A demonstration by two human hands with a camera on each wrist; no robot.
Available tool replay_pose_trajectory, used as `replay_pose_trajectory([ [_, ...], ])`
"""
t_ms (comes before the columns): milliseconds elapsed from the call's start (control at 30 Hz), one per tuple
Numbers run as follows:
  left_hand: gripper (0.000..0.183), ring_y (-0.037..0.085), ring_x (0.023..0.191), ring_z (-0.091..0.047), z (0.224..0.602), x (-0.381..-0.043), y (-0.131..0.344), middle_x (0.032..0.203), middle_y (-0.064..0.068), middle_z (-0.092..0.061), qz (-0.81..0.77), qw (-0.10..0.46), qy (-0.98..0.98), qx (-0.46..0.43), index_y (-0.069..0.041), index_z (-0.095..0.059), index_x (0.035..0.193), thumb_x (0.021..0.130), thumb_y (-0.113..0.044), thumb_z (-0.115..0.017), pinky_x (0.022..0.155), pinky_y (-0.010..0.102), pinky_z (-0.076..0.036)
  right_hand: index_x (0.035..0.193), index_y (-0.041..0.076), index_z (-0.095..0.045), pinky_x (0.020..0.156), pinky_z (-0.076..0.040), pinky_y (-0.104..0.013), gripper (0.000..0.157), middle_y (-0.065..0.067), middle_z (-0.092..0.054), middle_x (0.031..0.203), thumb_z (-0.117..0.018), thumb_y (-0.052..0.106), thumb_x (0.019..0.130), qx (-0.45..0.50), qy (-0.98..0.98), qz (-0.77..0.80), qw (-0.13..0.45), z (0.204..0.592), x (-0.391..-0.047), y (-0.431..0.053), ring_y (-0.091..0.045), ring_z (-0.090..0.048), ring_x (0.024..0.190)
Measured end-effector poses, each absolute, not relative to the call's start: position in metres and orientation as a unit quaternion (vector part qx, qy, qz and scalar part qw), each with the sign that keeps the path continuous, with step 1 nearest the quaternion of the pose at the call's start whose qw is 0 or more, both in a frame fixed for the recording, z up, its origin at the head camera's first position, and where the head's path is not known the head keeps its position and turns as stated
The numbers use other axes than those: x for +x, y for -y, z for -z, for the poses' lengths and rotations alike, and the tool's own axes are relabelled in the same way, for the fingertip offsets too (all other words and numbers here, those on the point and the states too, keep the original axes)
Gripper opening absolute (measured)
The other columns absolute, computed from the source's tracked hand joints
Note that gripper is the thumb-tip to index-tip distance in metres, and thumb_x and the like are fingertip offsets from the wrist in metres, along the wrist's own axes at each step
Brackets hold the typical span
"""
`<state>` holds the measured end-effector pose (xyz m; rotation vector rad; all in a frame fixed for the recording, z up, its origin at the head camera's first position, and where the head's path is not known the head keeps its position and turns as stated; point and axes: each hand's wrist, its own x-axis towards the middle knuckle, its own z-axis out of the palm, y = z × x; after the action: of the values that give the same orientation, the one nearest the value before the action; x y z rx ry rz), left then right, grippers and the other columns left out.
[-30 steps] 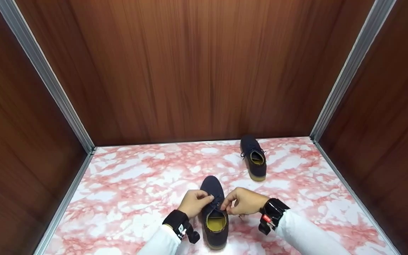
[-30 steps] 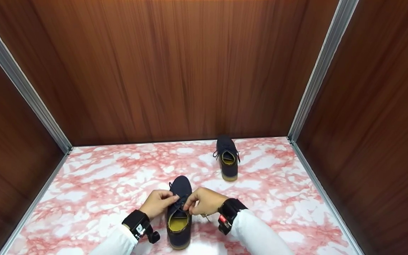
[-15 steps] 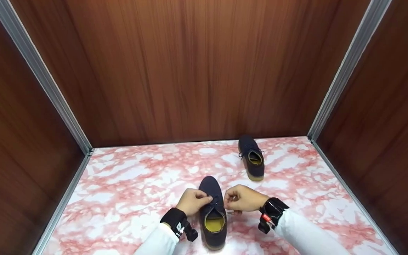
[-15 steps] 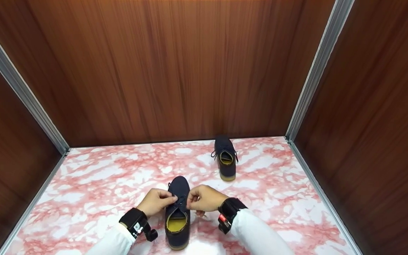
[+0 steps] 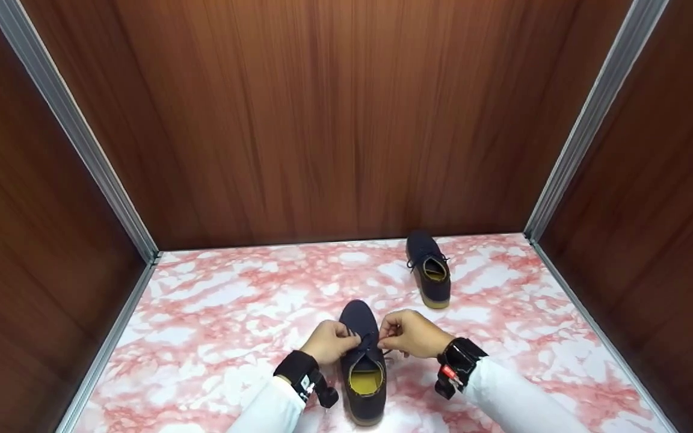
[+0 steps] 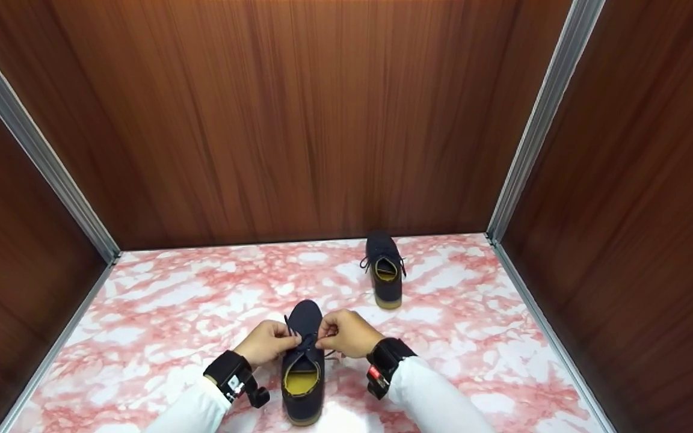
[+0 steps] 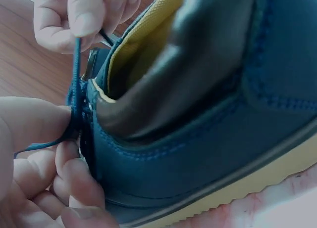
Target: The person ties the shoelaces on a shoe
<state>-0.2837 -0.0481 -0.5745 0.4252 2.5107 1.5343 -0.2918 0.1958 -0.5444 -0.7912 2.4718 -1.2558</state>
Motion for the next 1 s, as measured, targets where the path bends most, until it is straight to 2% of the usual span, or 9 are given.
replay_pose_trajectory([
  [133, 0.027, 0.004, 0.059, -0.05, 0.578, -0.283, 0.049, 0.062, -0.012, -0.053, -0.522, 0.086, -0.837, 0.143, -0.008, -0.065, 0.071, 0.094, -0.019, -0.073, 0.056, 0.017, -0.039, 0.085, 0.008, -0.067, 0.047, -0.046, -0.017, 0.017, -0.006, -0.067, 0.074, -0.082, 0.015, 0.09, -0.264, -0.86, 0.428, 0.088, 0.549, -0.292, -0.191, 0.0, -0.054, 0.057],
  [300, 0.023, 0.005, 0.061, -0.052, 0.581, -0.281, 0.049, 0.065, -0.01, -0.054, -0.542, 0.085, -0.825, 0.133, -0.003, -0.07, 0.08, 0.096, -0.019, -0.072, 0.057, 0.018, -0.041, 0.082, 0.011, -0.066, 0.054, -0.042, -0.016, 0.019, 0.006, -0.055, 0.072, -0.082, 0.016, 0.09, -0.254, -0.87, 0.421, 0.049, 0.556, -0.291, -0.184, 0.002, -0.049, 0.06],
  [500, 0.021, 0.007, 0.067, -0.054, 0.585, -0.277, 0.049, 0.072, -0.007, -0.057, -0.562, 0.074, -0.813, 0.13, 0.001, -0.072, 0.088, 0.098, -0.019, -0.072, 0.061, 0.019, -0.045, 0.082, 0.012, -0.065, 0.055, -0.043, -0.017, 0.02, 0.009, -0.054, 0.071, -0.081, 0.018, 0.09, -0.239, -0.879, 0.412, 0.032, 0.562, -0.289, -0.176, 0.002, -0.049, 0.06],
  [633, 0.019, 0.007, 0.072, -0.055, 0.588, -0.275, 0.049, 0.076, -0.005, -0.06, -0.567, 0.06, -0.81, 0.135, 0.001, -0.073, 0.092, 0.098, -0.017, -0.072, 0.064, 0.019, -0.045, 0.089, 0.011, -0.066, 0.053, -0.04, -0.017, 0.016, 0.009, -0.052, 0.069, -0.081, 0.018, 0.09, -0.225, -0.882, 0.413, 0.03, 0.565, -0.289, -0.173, 0.002, -0.047, 0.058],
  [833, 0.016, 0.006, 0.077, -0.059, 0.592, -0.275, 0.05, 0.086, 0.003, -0.071, -0.565, 0.049, -0.811, 0.146, -0.001, -0.074, 0.097, 0.098, -0.016, -0.071, 0.07, 0.018, -0.048, 0.104, 0.006, -0.075, 0.052, -0.04, -0.016, 0.015, 0.008, -0.054, 0.066, -0.079, 0.015, 0.091, -0.227, -0.882, 0.413, 0.027, 0.568, -0.29, -0.169, 0.002, -0.048, 0.056],
  [1000, 0.014, 0.004, 0.08, -0.062, 0.594, -0.275, 0.051, 0.093, 0.011, -0.076, -0.569, 0.043, -0.806, 0.16, 0.0, -0.074, 0.099, 0.099, -0.014, -0.07, 0.073, 0.017, -0.05, 0.089, 0.009, -0.076, 0.053, -0.038, -0.015, 0.004, 0.008, -0.053, 0.066, -0.078, 0.012, 0.09, -0.23, -0.882, 0.411, 0.019, 0.567, -0.289, -0.167, 0.003, -0.046, 0.057],
])
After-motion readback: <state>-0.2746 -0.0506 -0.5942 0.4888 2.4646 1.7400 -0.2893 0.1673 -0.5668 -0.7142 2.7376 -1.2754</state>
